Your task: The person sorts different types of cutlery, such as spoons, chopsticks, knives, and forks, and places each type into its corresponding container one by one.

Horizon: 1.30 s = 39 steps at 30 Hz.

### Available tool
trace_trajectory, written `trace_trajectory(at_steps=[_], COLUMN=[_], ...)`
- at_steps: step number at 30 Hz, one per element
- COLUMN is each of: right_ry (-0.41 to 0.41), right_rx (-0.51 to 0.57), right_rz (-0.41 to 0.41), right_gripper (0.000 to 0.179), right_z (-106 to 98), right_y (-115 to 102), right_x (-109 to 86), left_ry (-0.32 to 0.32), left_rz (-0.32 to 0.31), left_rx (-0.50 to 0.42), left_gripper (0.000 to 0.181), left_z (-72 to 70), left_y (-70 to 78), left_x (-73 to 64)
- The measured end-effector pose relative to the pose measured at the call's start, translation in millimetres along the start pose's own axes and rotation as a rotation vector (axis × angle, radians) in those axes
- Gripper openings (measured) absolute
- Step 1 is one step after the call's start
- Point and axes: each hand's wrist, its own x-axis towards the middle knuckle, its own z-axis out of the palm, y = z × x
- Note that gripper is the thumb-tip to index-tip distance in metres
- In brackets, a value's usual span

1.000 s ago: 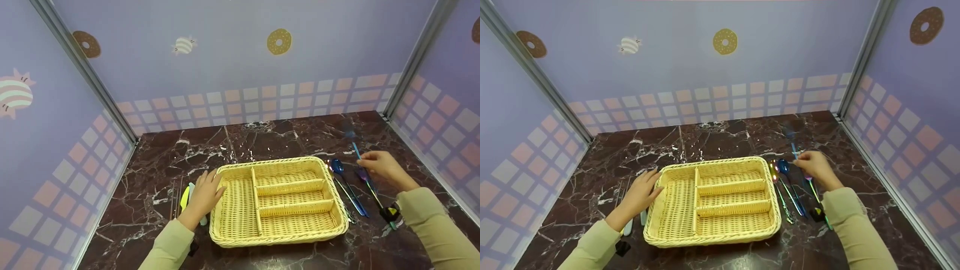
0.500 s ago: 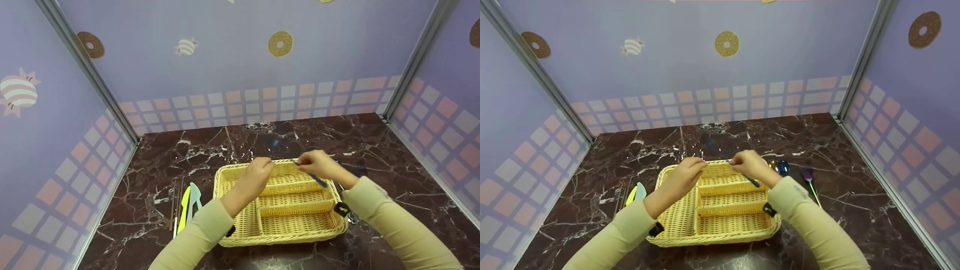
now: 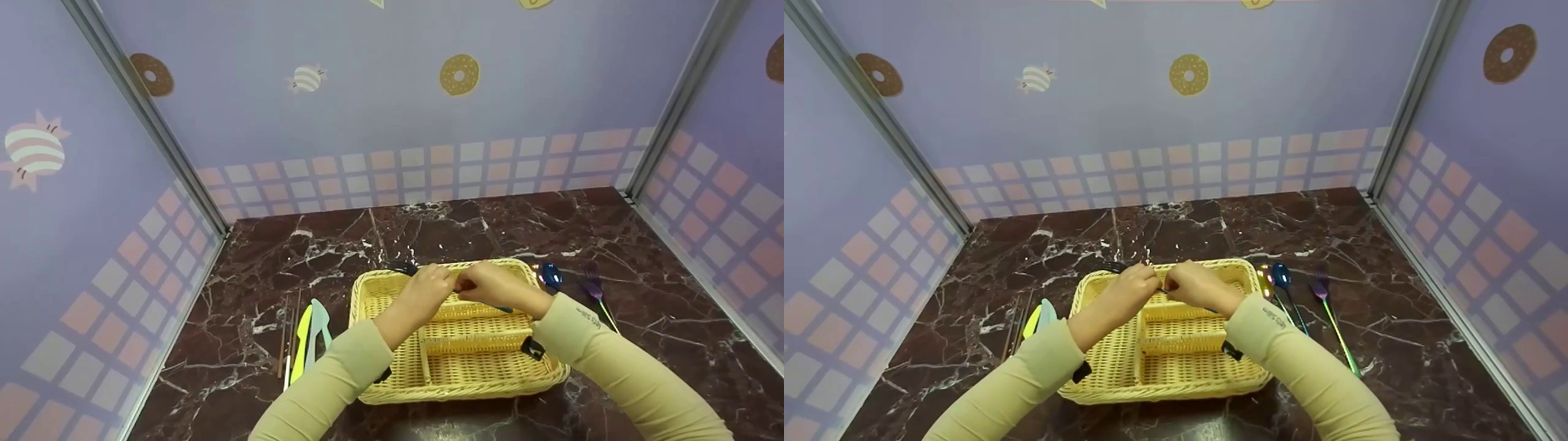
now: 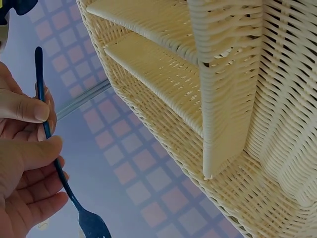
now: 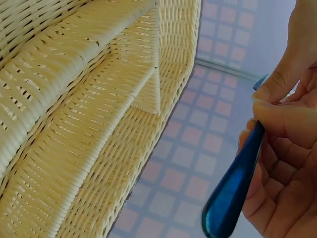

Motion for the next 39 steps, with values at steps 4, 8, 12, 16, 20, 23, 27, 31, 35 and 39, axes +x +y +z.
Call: trace_trajectory(at_steps=[4, 8, 12, 16, 20, 23, 27, 31, 35, 39], right_ry=[0.072, 0.212, 0.313, 0.365, 0.347, 0.308, 0.278, 0.274, 0.278, 0.274], right_rx=[-0.091, -0.140, -0.083, -0.065, -0.067, -0.063, -0.047, -0.041, -0.050, -0.043], right_rz=[-0.046, -0.021, 0.112, 0.179, 0.232, 0.259, 0.253, 0.231, 0.212, 0.214], right_gripper=[0.009, 0.018, 0.027, 0.025, 0.024, 0.025, 0.027, 0.025, 0.022, 0.022], right_z=[2, -5, -23, -36, -39, -40, -39, -37, -35, -34], right_y=[-3, 3, 25, 54, 71, 76, 79, 81, 82, 84], right_x=[-0.2, -7.7, -23.4, -44.0, -62.3, -70.1, -74.3, -73.2, -72.6, -74.0], left_ry=[-0.056, -0.083, -0.115, -0.144, -0.251, -0.405, -0.659, -0.796, -0.891, -0.929], left_rz=[-0.014, -0.107, -0.367, -0.706, -1.019, -1.152, -1.152, -1.124, -1.116, -1.115], left_rx=[-0.036, -0.214, -0.594, -0.862, -1.066, -1.167, -1.163, -1.098, -1.035, -1.018], left_gripper=[0.011, 0.006, 0.004, 0.005, 0.011, 0.019, 0.020, 0.015, 0.012, 0.011], left_z=[0.5, 1.3, 5.7, 15.3, 27.6, 37.7, 50.3, 61.0, 67.0, 68.7], left_y=[-3.7, -16.3, -35.3, -48.8, -50.8, -46.3, -35.7, -27.6, -22.8, -18.9], left_x=[0.0, -5.0, -17.1, -33.2, -44.2, -49.6, -53.7, -52.9, -48.7, -45.2])
